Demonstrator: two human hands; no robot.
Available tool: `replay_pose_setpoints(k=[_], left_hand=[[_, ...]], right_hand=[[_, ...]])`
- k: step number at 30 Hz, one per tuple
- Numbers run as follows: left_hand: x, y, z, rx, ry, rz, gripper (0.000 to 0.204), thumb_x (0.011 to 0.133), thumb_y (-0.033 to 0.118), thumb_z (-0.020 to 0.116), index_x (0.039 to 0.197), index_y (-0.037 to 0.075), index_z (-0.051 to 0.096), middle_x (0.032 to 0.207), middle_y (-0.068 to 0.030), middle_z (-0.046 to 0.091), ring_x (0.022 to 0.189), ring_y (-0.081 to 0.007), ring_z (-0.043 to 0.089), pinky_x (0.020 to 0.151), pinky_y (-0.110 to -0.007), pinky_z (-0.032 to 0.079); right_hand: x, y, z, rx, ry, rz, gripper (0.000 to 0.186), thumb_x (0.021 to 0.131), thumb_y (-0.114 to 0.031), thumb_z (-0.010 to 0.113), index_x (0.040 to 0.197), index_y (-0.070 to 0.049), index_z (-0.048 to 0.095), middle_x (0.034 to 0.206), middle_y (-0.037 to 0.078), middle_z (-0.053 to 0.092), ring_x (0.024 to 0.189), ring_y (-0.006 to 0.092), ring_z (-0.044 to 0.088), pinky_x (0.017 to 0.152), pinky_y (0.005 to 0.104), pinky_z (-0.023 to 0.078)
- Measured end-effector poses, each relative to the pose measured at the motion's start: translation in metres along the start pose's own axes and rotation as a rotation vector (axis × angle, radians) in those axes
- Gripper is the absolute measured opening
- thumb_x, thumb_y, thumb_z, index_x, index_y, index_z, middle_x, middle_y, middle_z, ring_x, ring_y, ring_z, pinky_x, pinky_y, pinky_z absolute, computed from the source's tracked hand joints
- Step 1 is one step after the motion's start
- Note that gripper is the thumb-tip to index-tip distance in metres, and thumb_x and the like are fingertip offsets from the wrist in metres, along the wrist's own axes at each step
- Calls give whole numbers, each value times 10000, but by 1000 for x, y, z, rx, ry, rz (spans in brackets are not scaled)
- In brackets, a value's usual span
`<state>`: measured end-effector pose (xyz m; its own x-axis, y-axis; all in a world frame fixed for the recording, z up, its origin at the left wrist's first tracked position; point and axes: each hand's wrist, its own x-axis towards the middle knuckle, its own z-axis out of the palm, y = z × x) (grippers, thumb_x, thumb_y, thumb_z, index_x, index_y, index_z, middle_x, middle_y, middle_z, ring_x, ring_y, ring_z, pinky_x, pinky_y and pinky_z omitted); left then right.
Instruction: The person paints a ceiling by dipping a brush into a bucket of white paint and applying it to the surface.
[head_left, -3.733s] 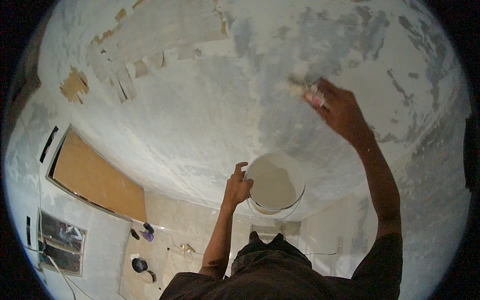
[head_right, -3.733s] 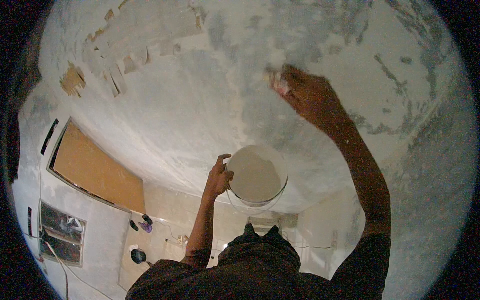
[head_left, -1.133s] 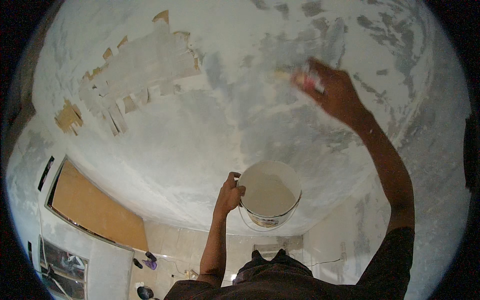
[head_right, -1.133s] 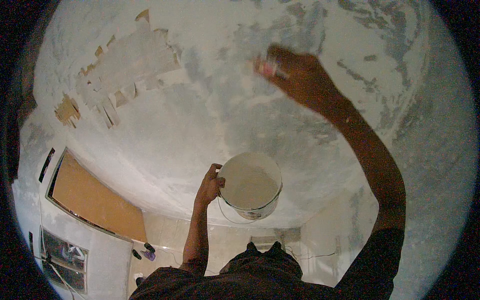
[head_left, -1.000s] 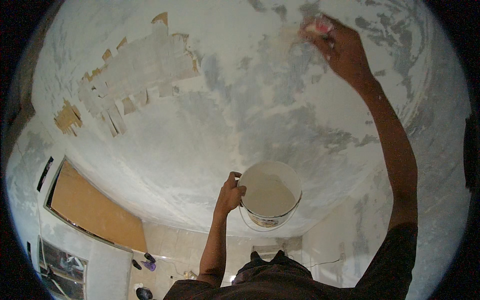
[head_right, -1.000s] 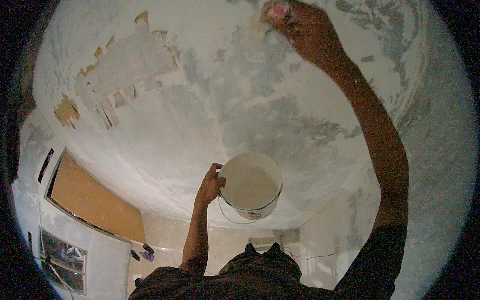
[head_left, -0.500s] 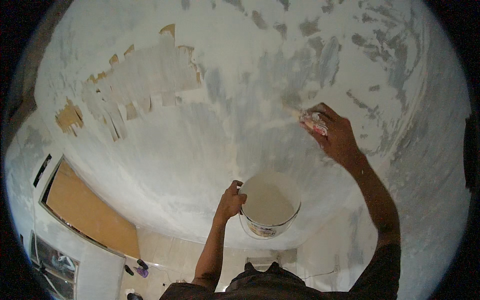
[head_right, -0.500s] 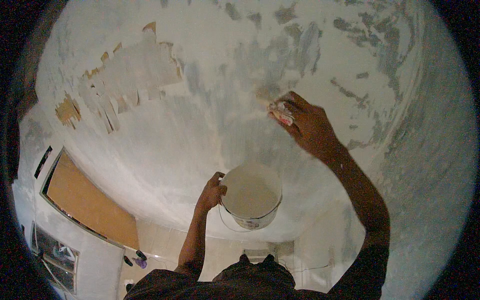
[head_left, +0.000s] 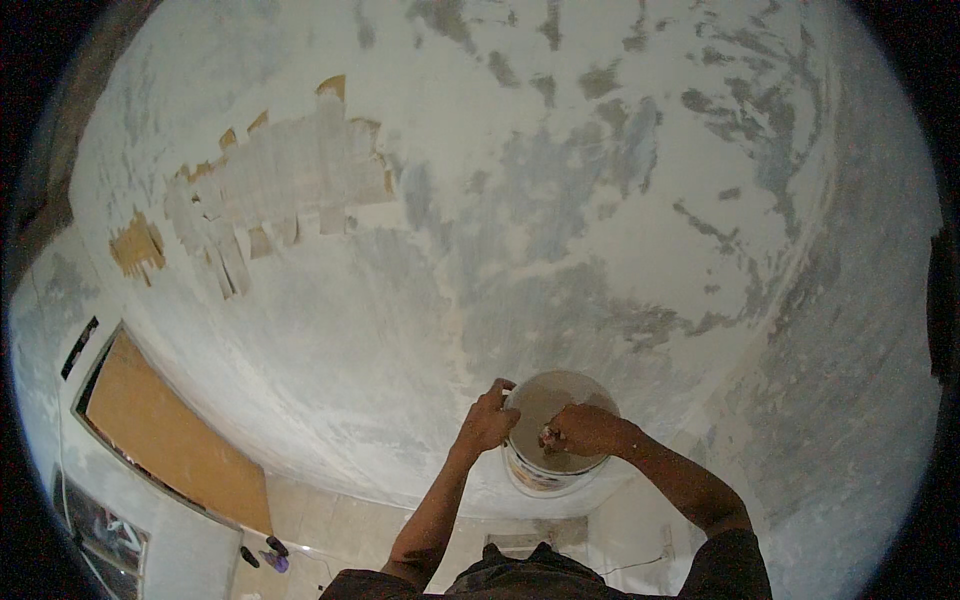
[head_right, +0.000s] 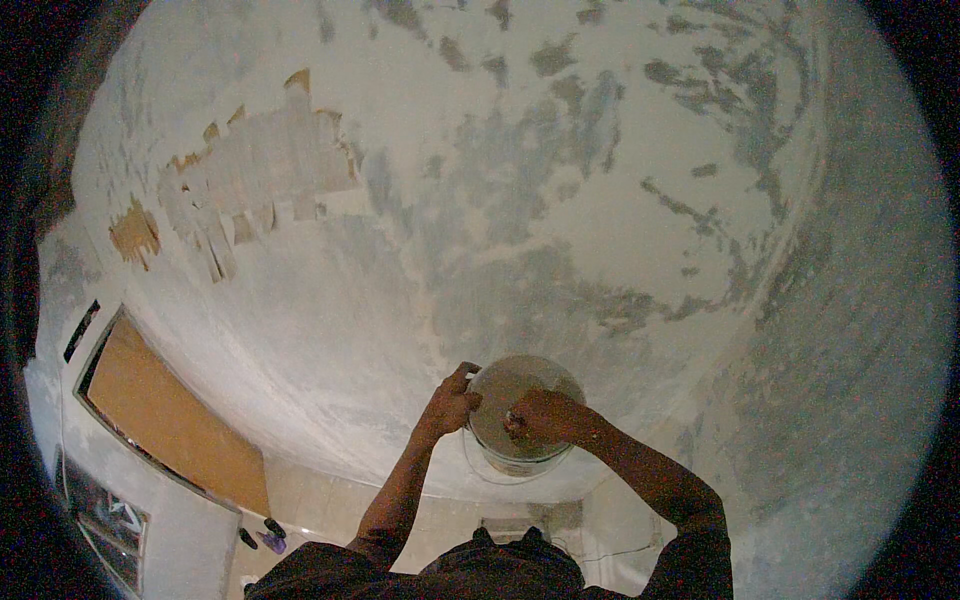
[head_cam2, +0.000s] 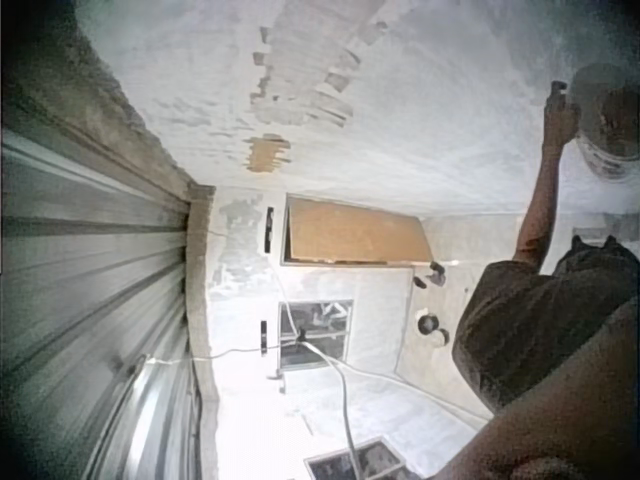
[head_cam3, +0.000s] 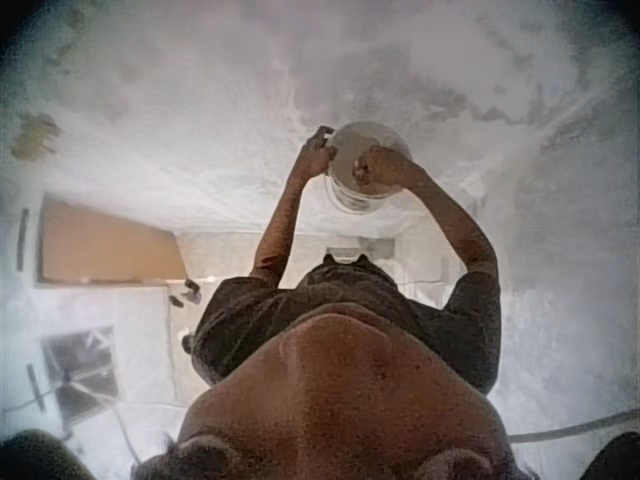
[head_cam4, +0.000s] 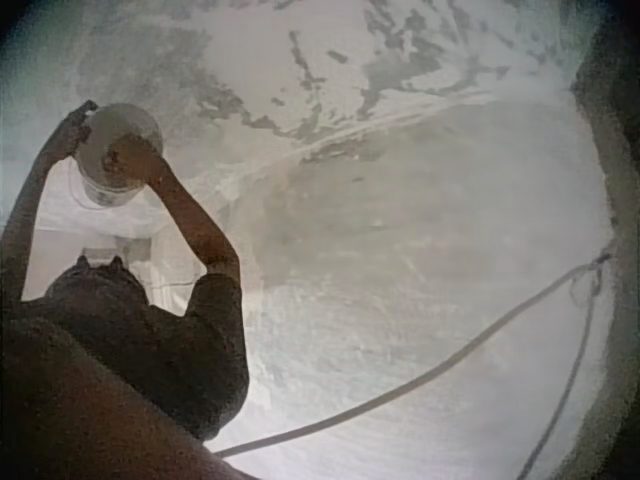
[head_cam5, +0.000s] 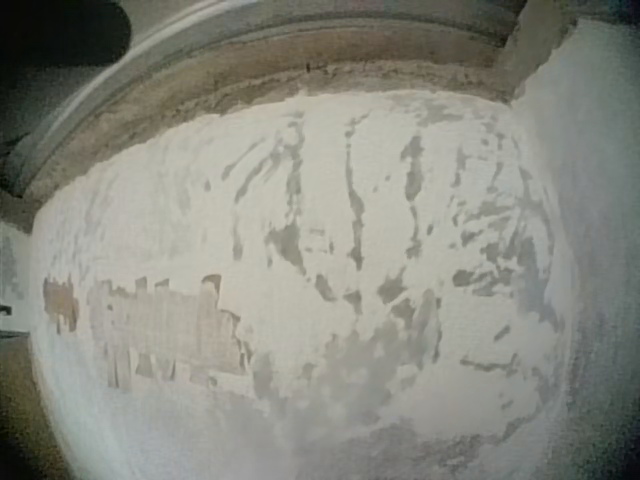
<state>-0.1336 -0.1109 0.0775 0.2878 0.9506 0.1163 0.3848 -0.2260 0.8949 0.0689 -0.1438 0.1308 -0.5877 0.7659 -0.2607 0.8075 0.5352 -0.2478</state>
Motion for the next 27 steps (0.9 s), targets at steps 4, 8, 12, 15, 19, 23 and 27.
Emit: replay_pose_setpoints(k=[4,8,12,15,19,23,27], left_hand=[[3,6,16,98,-17,58,506,739,159,567,1206,5,447,1049,-262,653,941,-417,639,845,-472,492],[1,10,23,82,-7,20,514,733,144,567,1223,42,449,1064,-272,641,965,-429,624,853,-486,479],[16,-4,38,-32,-40,71,532,726,126,565,1243,73,452,1073,-279,630,1006,-429,609,874,-480,468],[11,19,41,21,-49,83,564,721,129,552,1274,70,455,1071,-273,633,1017,-421,608,888,-476,463],[23,10,58,-62,-125,107,577,716,133,530,1286,60,477,1071,-255,639,995,-408,619,885,-454,469],[36,12,72,-77,-129,152,550,691,136,514,1232,39,540,1057,-238,648,965,-371,635,872,-422,474],[37,32,85,-118,-182,6,560,660,141,515,1205,18,557,999,-217,661,890,-325,650,826,-406,489]], right_hand=[[-3,19,14,-33,31,35,258,882,-295,623,936,-48,673,860,162,673,790,318,653,735,444,491],[-20,42,19,31,240,5,261,852,-306,657,860,-45,664,816,168,664,773,339,651,711,452,494],[-46,39,2,16,400,59,291,840,-314,685,840,-24,669,767,173,652,687,341,641,651,428,504],[-79,30,-19,206,523,181,250,873,-301,616,860,-56,660,791,168,662,704,351,650,671,454,512],[-115,48,-14,438,793,157,153,862,-184,650,868,-32,665,785,144,674,677,269,669,646,379,529],[-139,65,-2,659,936,181,155,942,-122,584,960,27,625,812,86,664,780,163,687,681,288,580],[-151,71,15,908,1064,181,153,928,-106,592,966,41,614,847,117,664,806,184,688,721,311,588]])
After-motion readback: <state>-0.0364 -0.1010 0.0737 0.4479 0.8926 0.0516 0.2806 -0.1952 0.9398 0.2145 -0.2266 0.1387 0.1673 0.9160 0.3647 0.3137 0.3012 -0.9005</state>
